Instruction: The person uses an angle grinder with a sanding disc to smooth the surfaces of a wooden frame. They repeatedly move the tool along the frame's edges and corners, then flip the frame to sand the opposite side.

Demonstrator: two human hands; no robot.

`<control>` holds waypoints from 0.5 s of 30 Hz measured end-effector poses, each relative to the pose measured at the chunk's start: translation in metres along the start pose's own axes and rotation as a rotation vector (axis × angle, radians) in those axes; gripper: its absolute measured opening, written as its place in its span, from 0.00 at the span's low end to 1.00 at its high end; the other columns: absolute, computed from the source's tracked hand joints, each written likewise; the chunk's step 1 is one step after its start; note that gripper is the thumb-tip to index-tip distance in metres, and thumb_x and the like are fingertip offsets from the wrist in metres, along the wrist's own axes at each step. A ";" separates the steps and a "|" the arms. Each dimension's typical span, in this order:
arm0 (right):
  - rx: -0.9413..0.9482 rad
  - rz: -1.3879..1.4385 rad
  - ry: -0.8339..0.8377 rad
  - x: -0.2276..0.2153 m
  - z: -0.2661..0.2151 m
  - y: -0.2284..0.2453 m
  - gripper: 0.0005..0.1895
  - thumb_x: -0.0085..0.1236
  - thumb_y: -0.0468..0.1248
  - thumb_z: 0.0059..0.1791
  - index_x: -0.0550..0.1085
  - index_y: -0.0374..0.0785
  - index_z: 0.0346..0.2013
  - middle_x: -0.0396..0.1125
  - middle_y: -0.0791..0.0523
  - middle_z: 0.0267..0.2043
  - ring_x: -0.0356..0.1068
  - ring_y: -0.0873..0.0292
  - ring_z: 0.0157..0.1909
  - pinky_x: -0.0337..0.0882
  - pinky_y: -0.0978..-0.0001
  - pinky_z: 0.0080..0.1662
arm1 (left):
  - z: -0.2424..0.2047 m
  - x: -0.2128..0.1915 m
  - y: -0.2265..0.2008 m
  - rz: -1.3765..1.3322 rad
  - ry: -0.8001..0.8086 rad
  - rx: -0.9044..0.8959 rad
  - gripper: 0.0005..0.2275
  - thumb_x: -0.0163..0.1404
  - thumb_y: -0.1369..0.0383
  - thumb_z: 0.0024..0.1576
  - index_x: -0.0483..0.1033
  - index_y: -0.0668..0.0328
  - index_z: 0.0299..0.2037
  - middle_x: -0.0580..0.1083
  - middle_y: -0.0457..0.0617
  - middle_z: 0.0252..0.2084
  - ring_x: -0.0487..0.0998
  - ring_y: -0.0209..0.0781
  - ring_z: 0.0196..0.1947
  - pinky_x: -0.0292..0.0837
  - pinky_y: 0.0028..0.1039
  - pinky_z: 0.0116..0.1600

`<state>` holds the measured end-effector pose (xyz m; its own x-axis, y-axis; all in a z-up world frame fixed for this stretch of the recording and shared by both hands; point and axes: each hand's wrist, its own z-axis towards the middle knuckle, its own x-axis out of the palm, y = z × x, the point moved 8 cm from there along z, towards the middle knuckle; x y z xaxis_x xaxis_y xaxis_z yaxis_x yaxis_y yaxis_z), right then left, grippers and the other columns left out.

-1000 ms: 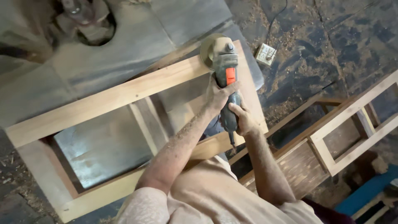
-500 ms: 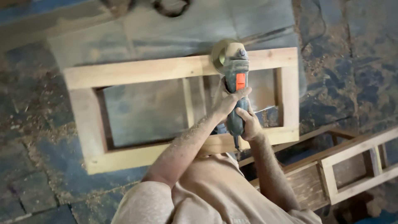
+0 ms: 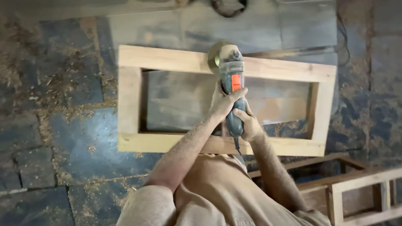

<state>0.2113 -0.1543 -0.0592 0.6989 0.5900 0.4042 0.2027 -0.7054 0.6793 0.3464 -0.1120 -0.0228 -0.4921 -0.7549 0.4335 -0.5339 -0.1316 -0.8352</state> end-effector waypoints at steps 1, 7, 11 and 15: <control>0.017 -0.039 0.014 0.009 0.002 -0.003 0.35 0.52 0.36 0.51 0.56 0.48 0.74 0.71 0.50 0.46 0.74 0.52 0.38 0.77 0.58 0.36 | -0.001 -0.010 -0.003 -0.017 -0.023 -0.007 0.29 0.67 0.64 0.46 0.66 0.67 0.54 0.75 0.51 0.42 0.78 0.37 0.38 0.79 0.28 0.43; 0.129 -0.123 0.068 0.075 0.012 -0.017 0.36 0.52 0.39 0.50 0.55 0.60 0.73 0.71 0.48 0.39 0.73 0.51 0.30 0.77 0.57 0.31 | -0.001 -0.067 -0.033 -0.134 -0.092 0.025 0.30 0.66 0.64 0.46 0.65 0.68 0.54 0.74 0.52 0.43 0.77 0.38 0.38 0.78 0.30 0.41; 0.133 -0.160 0.105 0.120 0.023 -0.025 0.37 0.52 0.39 0.51 0.55 0.59 0.74 0.70 0.53 0.45 0.74 0.57 0.34 0.78 0.56 0.31 | -0.002 -0.114 -0.056 -0.007 -0.200 0.107 0.29 0.66 0.64 0.47 0.66 0.69 0.55 0.74 0.52 0.44 0.77 0.36 0.39 0.78 0.28 0.43; 0.167 -0.201 0.181 0.164 0.035 -0.037 0.38 0.54 0.38 0.50 0.55 0.59 0.74 0.69 0.50 0.44 0.73 0.52 0.32 0.77 0.56 0.30 | -0.005 -0.154 -0.073 -0.117 -0.225 0.142 0.28 0.65 0.66 0.49 0.66 0.71 0.55 0.74 0.54 0.43 0.77 0.38 0.36 0.77 0.29 0.40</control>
<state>0.3424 -0.0447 -0.0394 0.5029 0.7742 0.3843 0.4447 -0.6130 0.6531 0.4582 0.0174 -0.0266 -0.2597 -0.8505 0.4574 -0.4692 -0.3029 -0.8296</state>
